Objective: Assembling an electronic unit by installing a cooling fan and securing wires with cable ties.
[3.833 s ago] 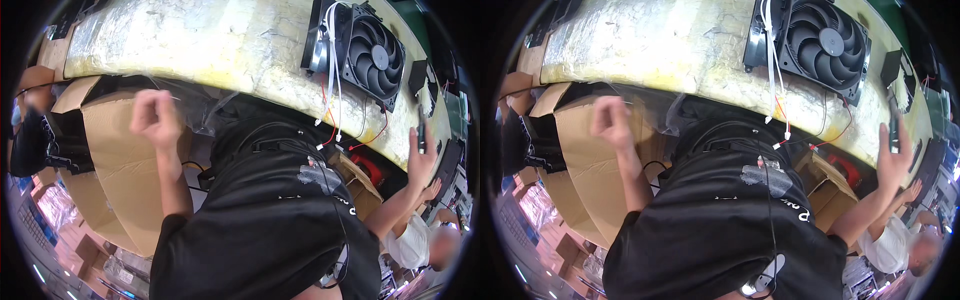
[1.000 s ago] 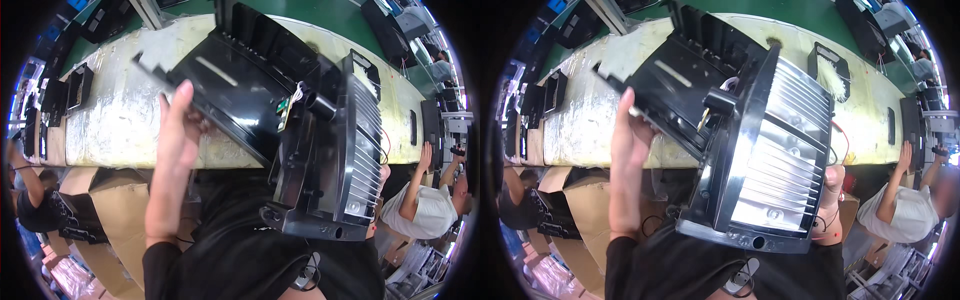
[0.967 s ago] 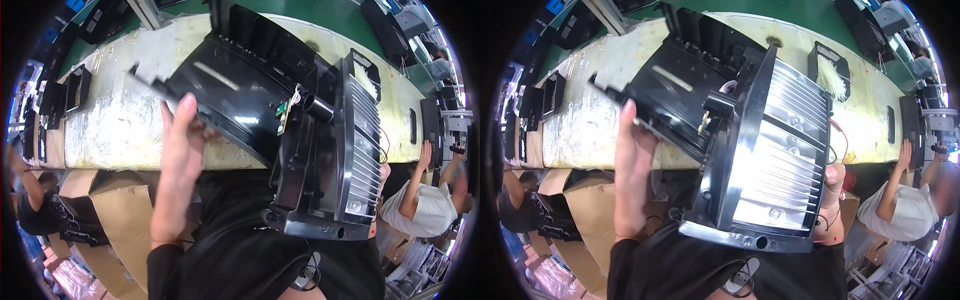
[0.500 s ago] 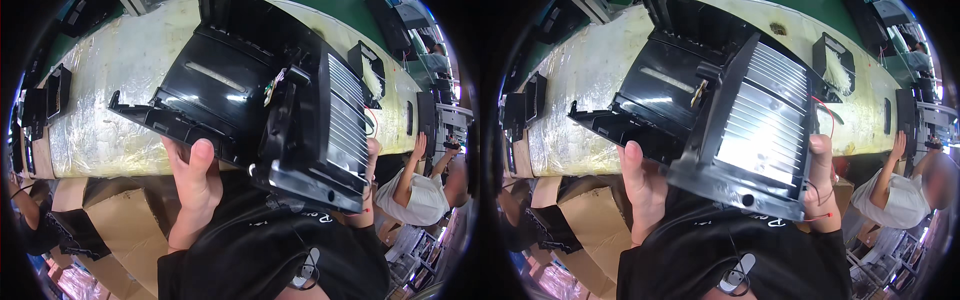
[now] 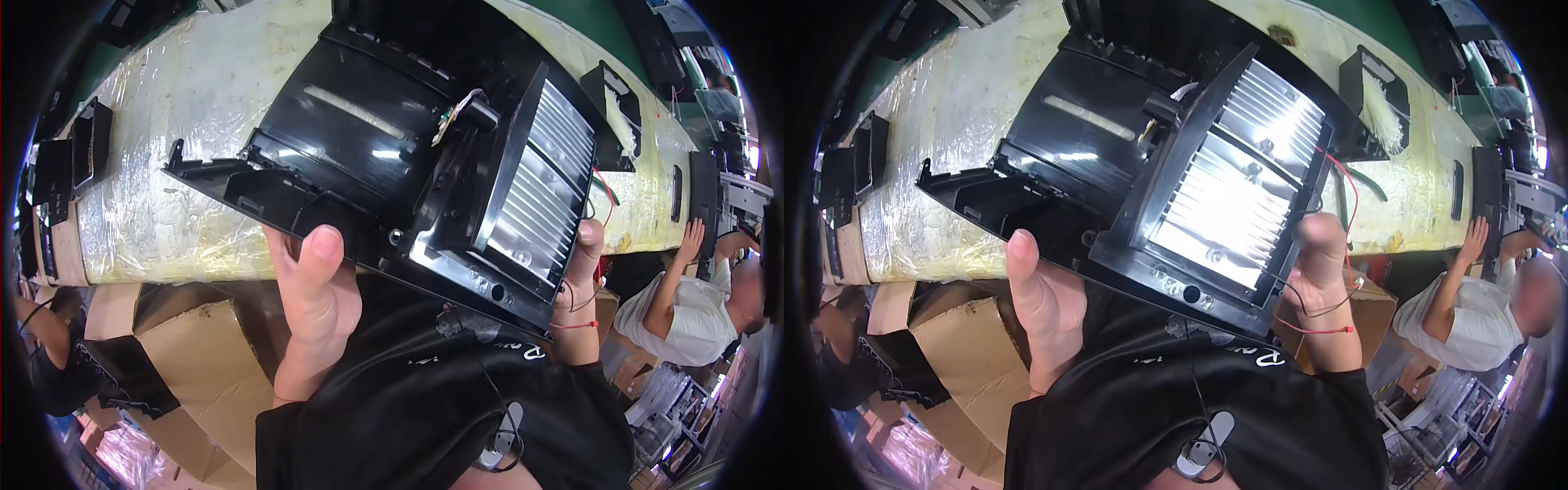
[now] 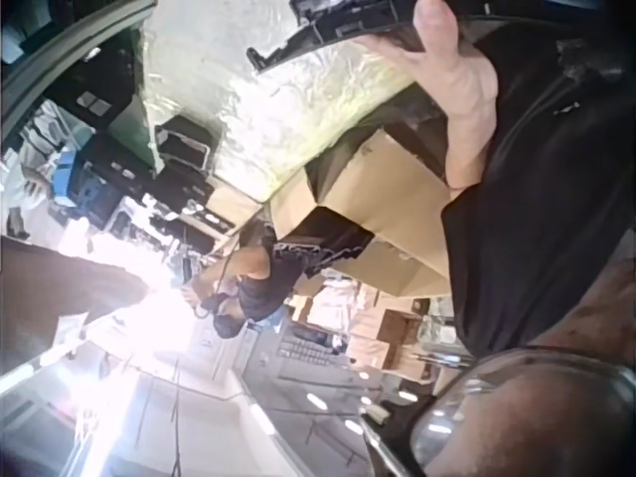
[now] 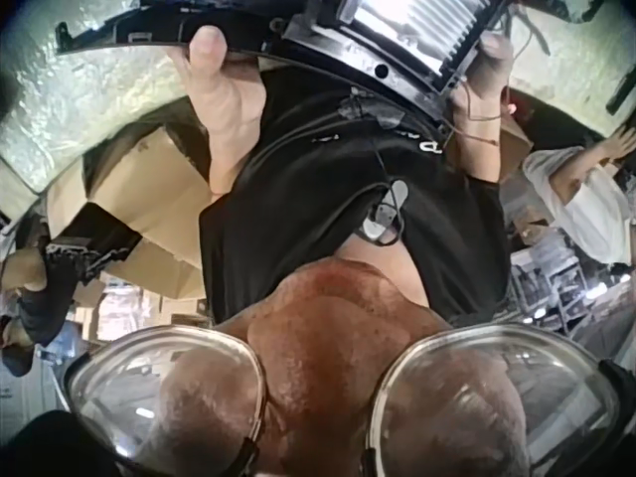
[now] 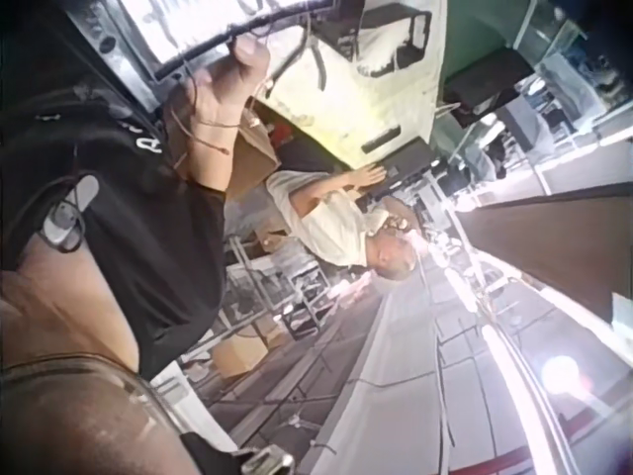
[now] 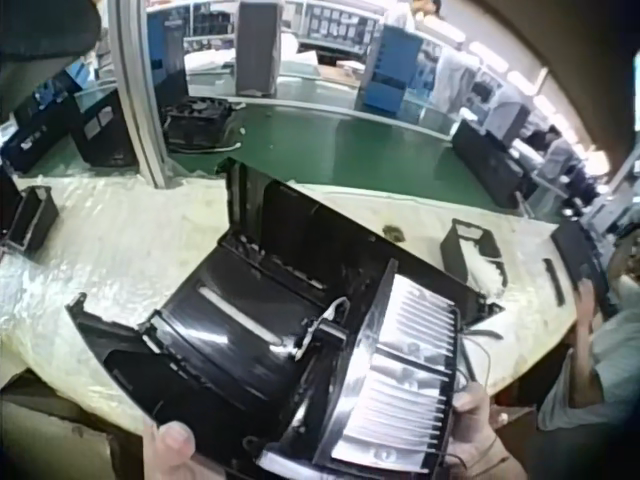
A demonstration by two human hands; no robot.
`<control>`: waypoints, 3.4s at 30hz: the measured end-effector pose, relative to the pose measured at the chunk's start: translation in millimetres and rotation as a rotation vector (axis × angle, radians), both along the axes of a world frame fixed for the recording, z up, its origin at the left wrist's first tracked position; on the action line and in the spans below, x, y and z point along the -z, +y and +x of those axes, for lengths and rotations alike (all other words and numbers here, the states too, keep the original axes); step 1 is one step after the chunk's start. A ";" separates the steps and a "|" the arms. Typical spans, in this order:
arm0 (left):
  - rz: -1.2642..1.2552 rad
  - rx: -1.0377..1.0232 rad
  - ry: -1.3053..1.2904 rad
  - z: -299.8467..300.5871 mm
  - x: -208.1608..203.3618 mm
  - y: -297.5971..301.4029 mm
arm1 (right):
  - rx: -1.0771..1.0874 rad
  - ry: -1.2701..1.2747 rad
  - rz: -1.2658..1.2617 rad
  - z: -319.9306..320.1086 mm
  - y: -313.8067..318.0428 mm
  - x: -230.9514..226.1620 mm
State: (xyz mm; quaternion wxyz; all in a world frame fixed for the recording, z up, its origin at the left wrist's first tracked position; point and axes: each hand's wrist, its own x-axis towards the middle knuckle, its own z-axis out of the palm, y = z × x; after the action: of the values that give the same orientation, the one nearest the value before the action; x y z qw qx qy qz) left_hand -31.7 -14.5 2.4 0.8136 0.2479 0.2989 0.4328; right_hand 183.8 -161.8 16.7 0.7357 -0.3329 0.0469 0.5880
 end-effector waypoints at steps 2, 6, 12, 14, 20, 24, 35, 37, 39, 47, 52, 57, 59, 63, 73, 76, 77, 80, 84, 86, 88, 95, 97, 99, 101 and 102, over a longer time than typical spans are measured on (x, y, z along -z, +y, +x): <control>-0.027 -0.016 0.002 -0.5 3.2 -0.6 | 0.021 0.003 -0.042 -0.3 -1.8 1.3; -0.010 -0.065 0.055 -0.6 -0.2 -4.4 | 0.021 0.093 -0.020 6.2 -7.7 7.6; -0.004 -0.034 0.040 -0.8 -1.0 -2.7 | 0.055 0.049 -0.038 1.6 -2.5 5.2; 0.032 -0.037 0.051 0.4 -2.7 -2.4 | 0.049 0.085 -0.026 1.4 -3.8 4.8; 0.056 -0.013 -0.004 2.5 -9.1 2.0 | 0.017 -0.056 -0.070 0.7 2.2 9.8; 0.063 0.020 0.049 1.4 -12.2 2.1 | -0.073 0.004 0.028 9.4 -7.7 18.3; -0.004 -0.018 0.109 22.3 -11.6 44.3 | -0.554 -0.209 0.068 15.9 11.8 19.6; 0.046 -0.007 0.110 24.4 -10.3 61.6 | -0.588 -0.314 0.014 11.7 16.3 13.4; -0.004 0.086 0.044 22.4 -9.3 77.2 | -0.609 -0.337 0.031 6.7 20.6 12.4; 0.148 -0.012 0.255 34.3 -9.1 42.3 | -0.534 -0.234 0.064 0.2 -19.5 24.6; 0.218 -0.003 0.296 17.2 -3.2 -14.0 | -0.565 -0.741 -0.074 35.1 -133.8 6.0; 0.264 0.095 0.169 24.7 -0.9 -32.7 | -0.262 -0.962 -0.260 74.7 -134.9 -21.6; 0.283 0.111 0.165 24.4 4.2 -32.2 | -0.124 -1.051 -0.253 74.9 -115.4 -12.6; 0.248 0.047 0.226 33.1 -1.7 -34.5 | -0.075 -1.074 -0.136 86.6 -102.3 -8.7; 0.269 0.055 0.319 29.8 6.2 -40.9 | -0.418 -0.724 -0.098 114.9 81.8 6.6; 0.293 0.087 0.274 30.5 9.4 -40.6 | -0.392 -1.017 0.434 108.3 86.9 30.2; 0.283 0.077 0.268 31.7 11.3 -39.9 | -0.405 -1.012 0.439 105.2 89.2 28.9; 0.262 0.031 0.204 44.7 4.4 -41.4 | -0.384 -0.421 0.172 99.8 90.4 21.9; 0.230 -0.014 0.151 48.4 -21.4 -37.2 | -0.313 -0.469 0.083 93.1 81.2 6.6; 0.245 -0.011 0.099 54.0 -28.0 -33.3 | -0.270 -0.562 0.122 92.9 73.1 -8.9; 0.268 -0.063 0.103 62.0 -33.1 -31.7 | -0.217 -0.662 0.023 87.6 63.3 -27.8; 0.432 0.294 -0.043 81.1 -58.5 -7.4 | -0.078 -0.767 0.445 107.4 39.4 -33.8; 0.415 0.228 -0.041 100.9 -72.5 -1.7 | -0.084 -0.603 0.213 124.7 40.9 -43.6; 0.460 0.231 -0.020 134.0 -69.5 17.5 | 0.039 -0.559 0.319 120.1 35.5 -71.9; 0.433 0.415 -0.100 167.0 -92.3 24.1 | 0.104 -0.584 0.264 146.6 31.1 -89.5; 0.464 0.384 -0.172 191.2 -91.5 33.3 | -0.037 -0.581 0.386 170.2 27.1 -95.3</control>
State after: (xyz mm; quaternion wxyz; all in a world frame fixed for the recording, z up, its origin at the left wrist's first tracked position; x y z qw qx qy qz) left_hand 159.4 18.8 94.0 0.8243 0.4414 0.0700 0.3474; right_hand 354.1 -134.7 112.0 0.7570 -0.3419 -0.2825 0.4798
